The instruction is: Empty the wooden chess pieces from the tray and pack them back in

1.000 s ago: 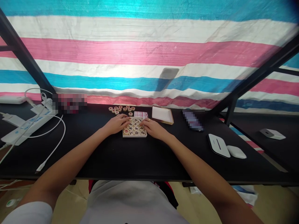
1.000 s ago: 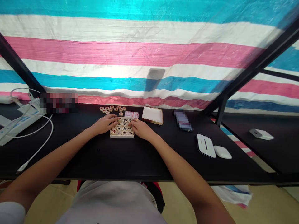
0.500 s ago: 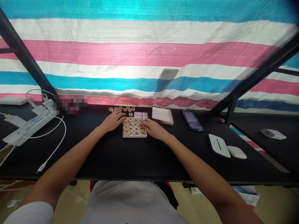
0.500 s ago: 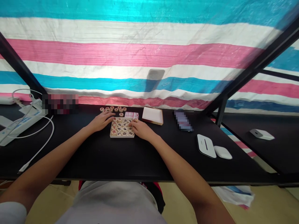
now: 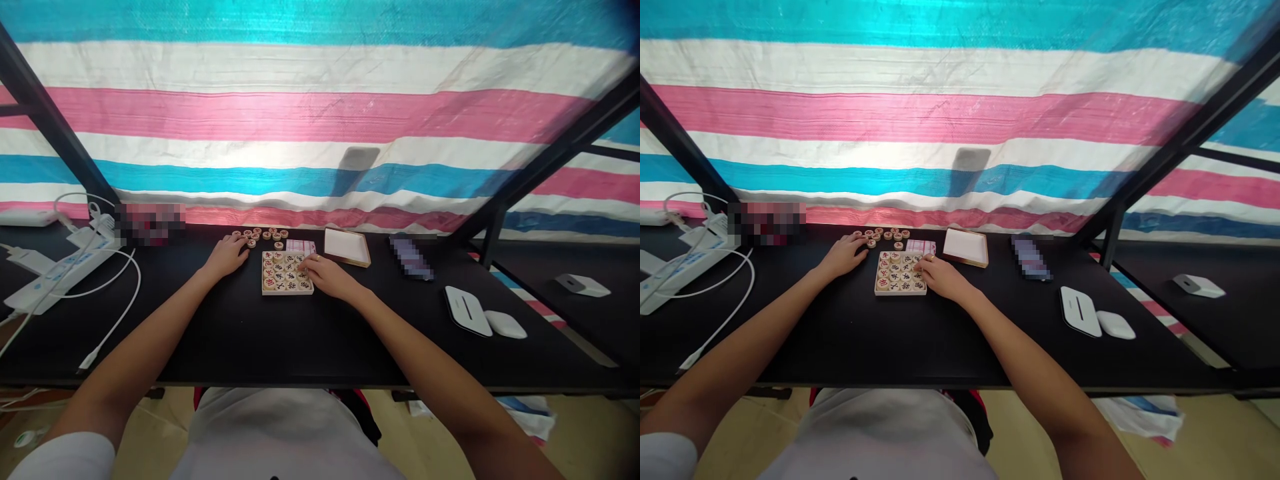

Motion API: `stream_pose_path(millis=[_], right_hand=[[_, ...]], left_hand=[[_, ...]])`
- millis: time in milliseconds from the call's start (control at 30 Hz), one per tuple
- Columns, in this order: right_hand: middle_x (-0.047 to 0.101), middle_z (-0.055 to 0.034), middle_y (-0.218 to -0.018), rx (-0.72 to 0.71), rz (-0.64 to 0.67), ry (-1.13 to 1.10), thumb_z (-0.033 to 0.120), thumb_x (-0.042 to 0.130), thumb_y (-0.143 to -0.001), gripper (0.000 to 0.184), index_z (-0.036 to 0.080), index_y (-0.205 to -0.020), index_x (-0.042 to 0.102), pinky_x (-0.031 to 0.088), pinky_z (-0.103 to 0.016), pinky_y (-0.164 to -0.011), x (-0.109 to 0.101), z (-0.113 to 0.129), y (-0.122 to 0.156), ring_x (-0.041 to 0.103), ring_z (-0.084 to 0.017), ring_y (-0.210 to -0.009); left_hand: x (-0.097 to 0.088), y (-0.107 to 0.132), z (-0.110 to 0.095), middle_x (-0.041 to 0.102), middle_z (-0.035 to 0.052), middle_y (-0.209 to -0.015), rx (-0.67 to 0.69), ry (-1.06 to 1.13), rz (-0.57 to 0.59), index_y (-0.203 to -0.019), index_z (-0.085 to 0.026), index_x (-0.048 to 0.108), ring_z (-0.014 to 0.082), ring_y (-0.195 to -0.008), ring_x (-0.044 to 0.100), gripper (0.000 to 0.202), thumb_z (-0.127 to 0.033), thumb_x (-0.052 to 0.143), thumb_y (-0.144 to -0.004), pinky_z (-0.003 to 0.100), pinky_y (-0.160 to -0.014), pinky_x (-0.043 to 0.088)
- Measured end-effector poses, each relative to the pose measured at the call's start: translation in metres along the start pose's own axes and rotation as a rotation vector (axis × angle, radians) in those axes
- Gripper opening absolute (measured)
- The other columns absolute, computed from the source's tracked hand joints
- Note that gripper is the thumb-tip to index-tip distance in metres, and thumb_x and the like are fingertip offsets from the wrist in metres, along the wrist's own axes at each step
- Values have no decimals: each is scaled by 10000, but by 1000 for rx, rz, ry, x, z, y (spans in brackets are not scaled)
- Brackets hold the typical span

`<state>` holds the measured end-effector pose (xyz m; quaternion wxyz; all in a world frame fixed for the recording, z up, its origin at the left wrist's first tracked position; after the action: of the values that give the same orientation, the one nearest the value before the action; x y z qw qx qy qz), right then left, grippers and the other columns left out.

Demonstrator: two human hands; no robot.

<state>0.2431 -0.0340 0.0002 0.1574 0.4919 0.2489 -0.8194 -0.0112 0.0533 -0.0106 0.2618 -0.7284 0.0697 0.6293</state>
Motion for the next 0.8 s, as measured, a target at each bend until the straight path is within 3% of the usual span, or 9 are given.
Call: stream_pose_path(millis=[400,600,700,800], right_hand=[[596,-98,-1079,10,20,0,89,396,-887,289,165,-1031,636,454,-338,-911,-3,3,0,596,-199,-977],[598,-93,-1071,-4,5,-3,91,405,-883,282,178,-1021,635,460,-341,-900,-1,1,0,592,-194,-970],[596,-92,-1073,0,5,-8,93,406,-883,282,181,-1021,635,460,-340,-903,0,0,0,596,-192,-968],[596,-96,-1075,5,10,-4,96,396,-887,287,174,-1024,635,458,-342,-908,0,0,0,596,-196,-974]], left_hand=[[-17,2,-17,613,102,-1045,126,-3,-93,-857,-175,614,264,-1031,525,236,-344,455,-900,385,-883,425],[-15,2,-24,641,66,-822,176,-8,13,-689,-193,551,213,-858,588,310,-349,403,-912,333,-801,450],[-16,2,-22,649,59,-835,133,14,22,-714,-198,550,218,-854,597,259,-355,440,-887,324,-766,455],[-22,4,-22,658,54,-890,68,87,2,-858,-201,571,223,-839,610,186,-367,488,-864,320,-724,461]])
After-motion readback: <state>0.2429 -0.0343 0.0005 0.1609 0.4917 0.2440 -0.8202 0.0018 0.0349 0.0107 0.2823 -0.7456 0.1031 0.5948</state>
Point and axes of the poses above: each hand's wrist, its own y-axis away from the middle knuckle, its own x-axis out of the palm, z = x × y, the point moved 4 cm from there along -y, towards the middle knuckle
